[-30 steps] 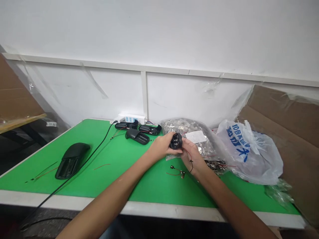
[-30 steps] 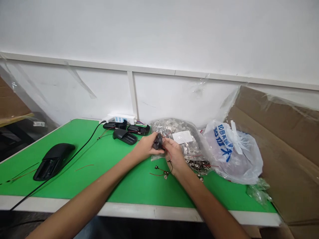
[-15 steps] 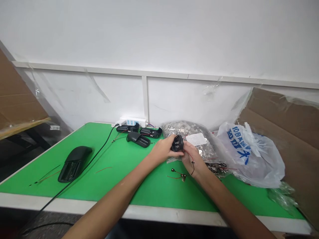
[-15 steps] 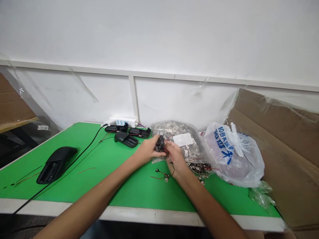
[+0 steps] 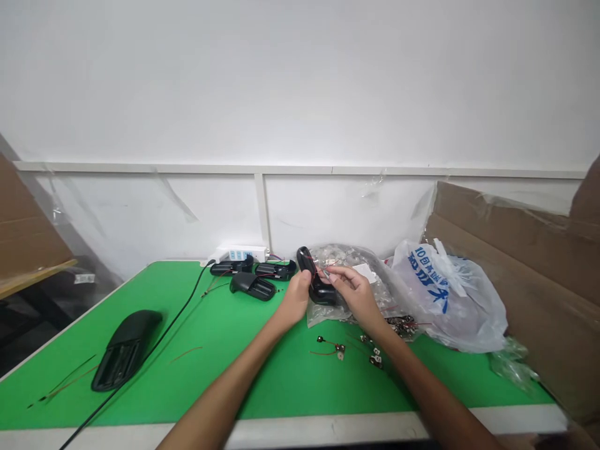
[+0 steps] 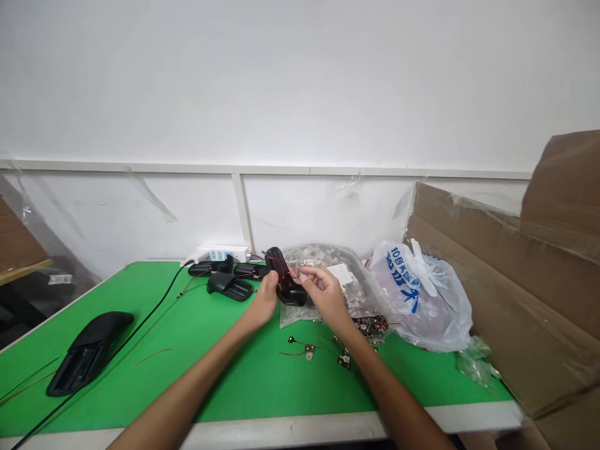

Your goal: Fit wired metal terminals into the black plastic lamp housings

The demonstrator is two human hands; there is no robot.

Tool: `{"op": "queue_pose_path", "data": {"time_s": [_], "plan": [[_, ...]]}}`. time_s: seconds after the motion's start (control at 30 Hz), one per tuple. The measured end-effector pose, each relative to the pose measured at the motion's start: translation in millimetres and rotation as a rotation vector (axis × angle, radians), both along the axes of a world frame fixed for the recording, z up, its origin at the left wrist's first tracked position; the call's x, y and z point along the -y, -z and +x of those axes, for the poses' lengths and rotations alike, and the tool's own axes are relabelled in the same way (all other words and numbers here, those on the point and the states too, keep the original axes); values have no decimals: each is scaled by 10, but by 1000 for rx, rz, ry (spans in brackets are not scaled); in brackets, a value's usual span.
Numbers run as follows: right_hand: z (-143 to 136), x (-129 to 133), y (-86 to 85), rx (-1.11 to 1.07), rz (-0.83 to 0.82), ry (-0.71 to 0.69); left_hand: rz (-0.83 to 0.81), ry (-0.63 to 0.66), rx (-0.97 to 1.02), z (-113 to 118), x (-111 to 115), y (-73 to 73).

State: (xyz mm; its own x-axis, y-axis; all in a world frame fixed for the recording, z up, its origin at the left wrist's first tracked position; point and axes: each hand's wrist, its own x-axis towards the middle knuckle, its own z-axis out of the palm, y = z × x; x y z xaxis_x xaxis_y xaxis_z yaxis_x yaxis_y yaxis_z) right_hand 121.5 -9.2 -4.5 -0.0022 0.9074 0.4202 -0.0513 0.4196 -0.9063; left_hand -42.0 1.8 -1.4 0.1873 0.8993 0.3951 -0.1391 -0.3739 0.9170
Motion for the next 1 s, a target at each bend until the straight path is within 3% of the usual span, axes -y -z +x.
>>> {"op": "queue_pose_path", "data": {"time_s": [0.17,0.33,0.53,0.7,1.0], "plan": [[52,-33,23,108,190,-44,-418,269,264,108,88,-25],[18,0,57,88,225,-63,-574,393,326,139,136,22],[-23,50,9,-43,153,-89,-589,406,351,132,134,27],[-17,72,-15,-32,132,-124,-619,412,351,133,127,60],[9,-29,143,-129,36,-220,-653,503,416,147,135,65]]}}
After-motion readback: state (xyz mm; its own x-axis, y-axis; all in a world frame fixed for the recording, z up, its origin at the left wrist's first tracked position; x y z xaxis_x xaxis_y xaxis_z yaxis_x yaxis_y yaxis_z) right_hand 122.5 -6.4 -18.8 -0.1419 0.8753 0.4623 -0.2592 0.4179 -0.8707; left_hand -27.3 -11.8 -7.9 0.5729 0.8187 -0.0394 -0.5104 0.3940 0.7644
